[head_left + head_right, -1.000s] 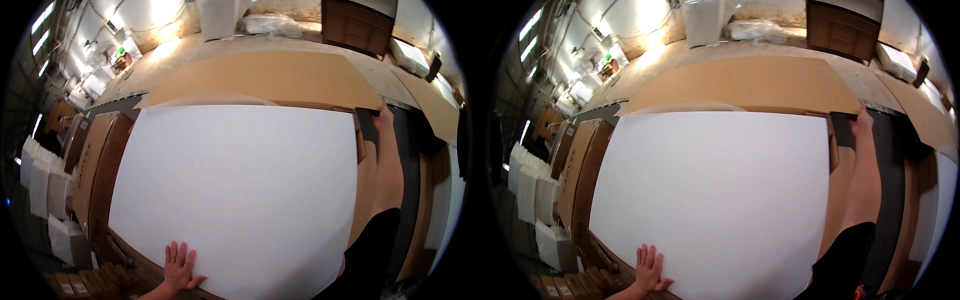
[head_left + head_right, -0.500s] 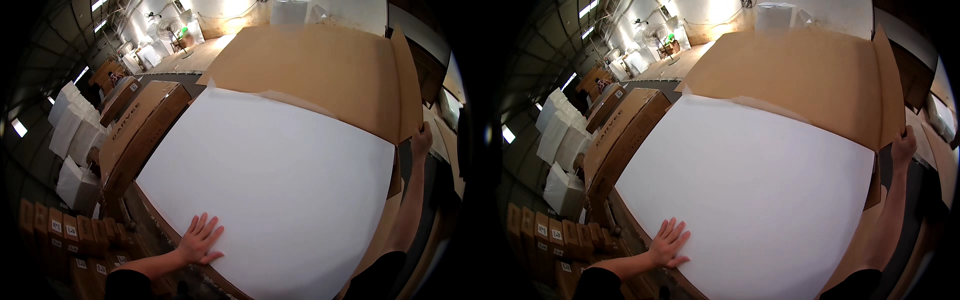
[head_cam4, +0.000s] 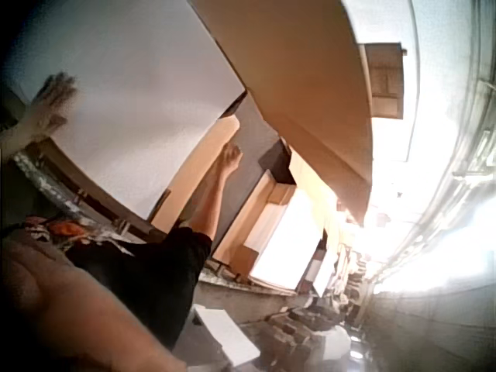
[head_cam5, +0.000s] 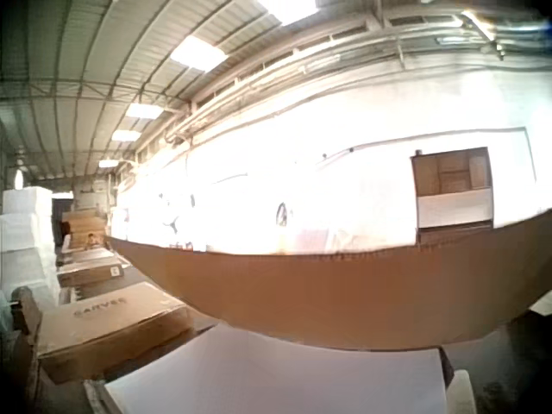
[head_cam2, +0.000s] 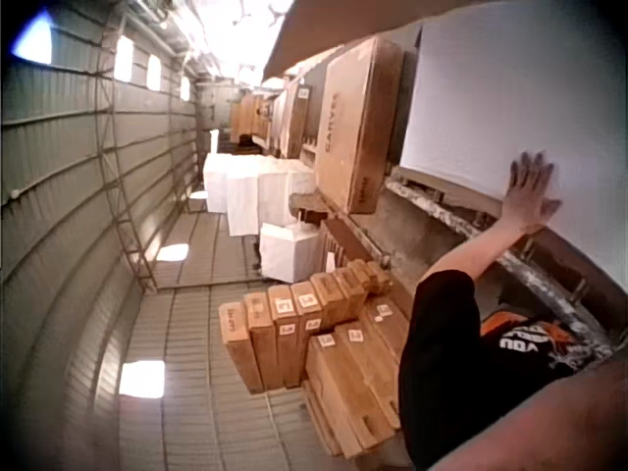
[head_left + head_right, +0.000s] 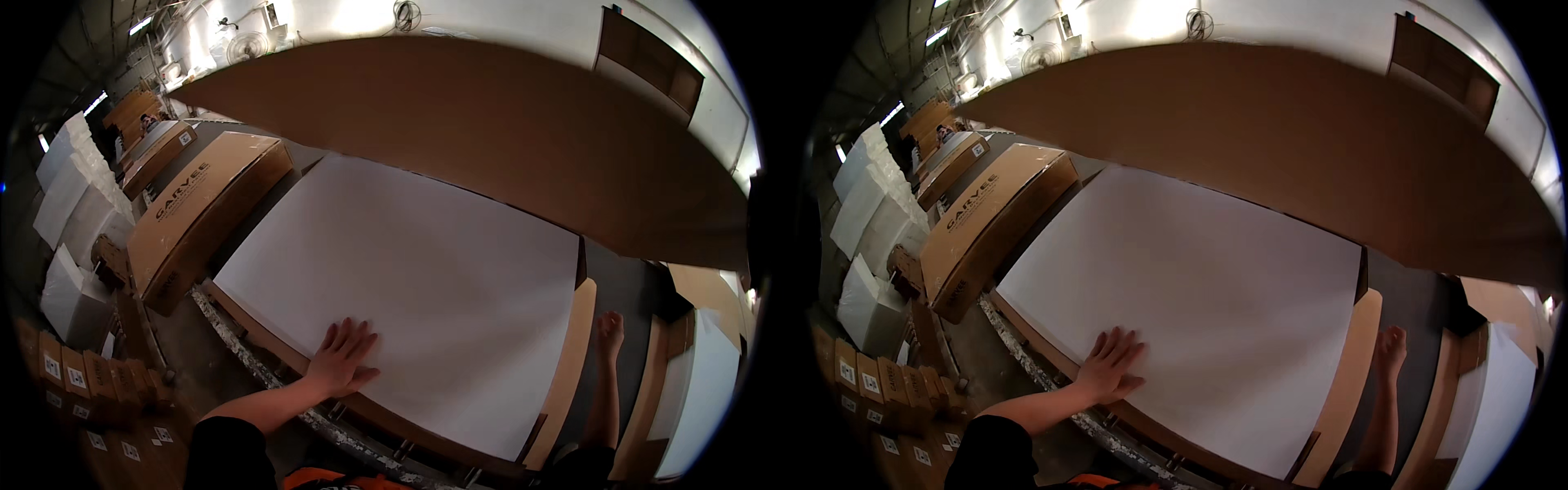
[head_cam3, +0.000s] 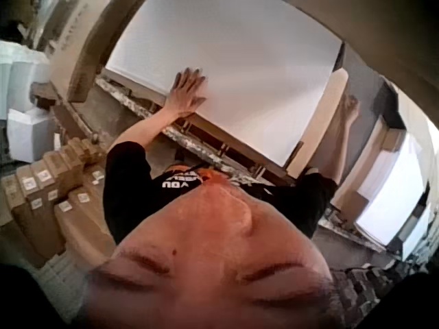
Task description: The person picks up a white panel, places it into a cardboard box on a conveyor belt, and seals the box using a tape dispenser.
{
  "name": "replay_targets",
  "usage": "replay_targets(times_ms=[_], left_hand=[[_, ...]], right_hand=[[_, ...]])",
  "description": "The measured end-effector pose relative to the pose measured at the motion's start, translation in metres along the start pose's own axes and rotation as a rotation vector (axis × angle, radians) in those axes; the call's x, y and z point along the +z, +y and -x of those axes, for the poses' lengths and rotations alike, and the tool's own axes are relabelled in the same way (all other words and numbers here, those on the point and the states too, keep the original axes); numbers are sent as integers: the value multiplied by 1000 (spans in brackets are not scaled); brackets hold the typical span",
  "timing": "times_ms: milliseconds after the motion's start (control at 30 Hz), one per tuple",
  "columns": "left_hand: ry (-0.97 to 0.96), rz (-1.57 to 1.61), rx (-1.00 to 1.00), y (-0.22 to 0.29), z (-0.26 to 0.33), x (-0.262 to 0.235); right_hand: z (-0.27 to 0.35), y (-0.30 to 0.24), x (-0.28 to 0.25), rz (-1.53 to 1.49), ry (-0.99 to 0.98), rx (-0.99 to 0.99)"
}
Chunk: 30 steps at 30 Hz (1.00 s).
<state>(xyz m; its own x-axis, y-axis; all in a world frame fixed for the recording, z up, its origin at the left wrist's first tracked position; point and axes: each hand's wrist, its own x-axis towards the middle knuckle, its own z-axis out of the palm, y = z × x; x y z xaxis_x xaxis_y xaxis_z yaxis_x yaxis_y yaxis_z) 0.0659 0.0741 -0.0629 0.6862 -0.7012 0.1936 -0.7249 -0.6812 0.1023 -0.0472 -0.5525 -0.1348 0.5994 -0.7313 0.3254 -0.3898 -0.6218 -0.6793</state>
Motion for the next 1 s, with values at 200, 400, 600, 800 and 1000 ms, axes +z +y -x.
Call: replay_targets(times_ms=[200,400,600,800,1000], left_hand=[[187,44,222,0,-17,2],[304,491,1121,-9,18,-35],[471,165,487,49,-10,-160],[109,48,413,24,-4,-160],[-336,-83,694,14,8,-60]], right_hand=[[237,-162,-85,88,-636,-168],[311,-257,-19,536,-512,-339],[329,-252,-28,670,-548,-264],[329,-262,-16,574,-594,-240],[326,-260,1,373,-892,6]])
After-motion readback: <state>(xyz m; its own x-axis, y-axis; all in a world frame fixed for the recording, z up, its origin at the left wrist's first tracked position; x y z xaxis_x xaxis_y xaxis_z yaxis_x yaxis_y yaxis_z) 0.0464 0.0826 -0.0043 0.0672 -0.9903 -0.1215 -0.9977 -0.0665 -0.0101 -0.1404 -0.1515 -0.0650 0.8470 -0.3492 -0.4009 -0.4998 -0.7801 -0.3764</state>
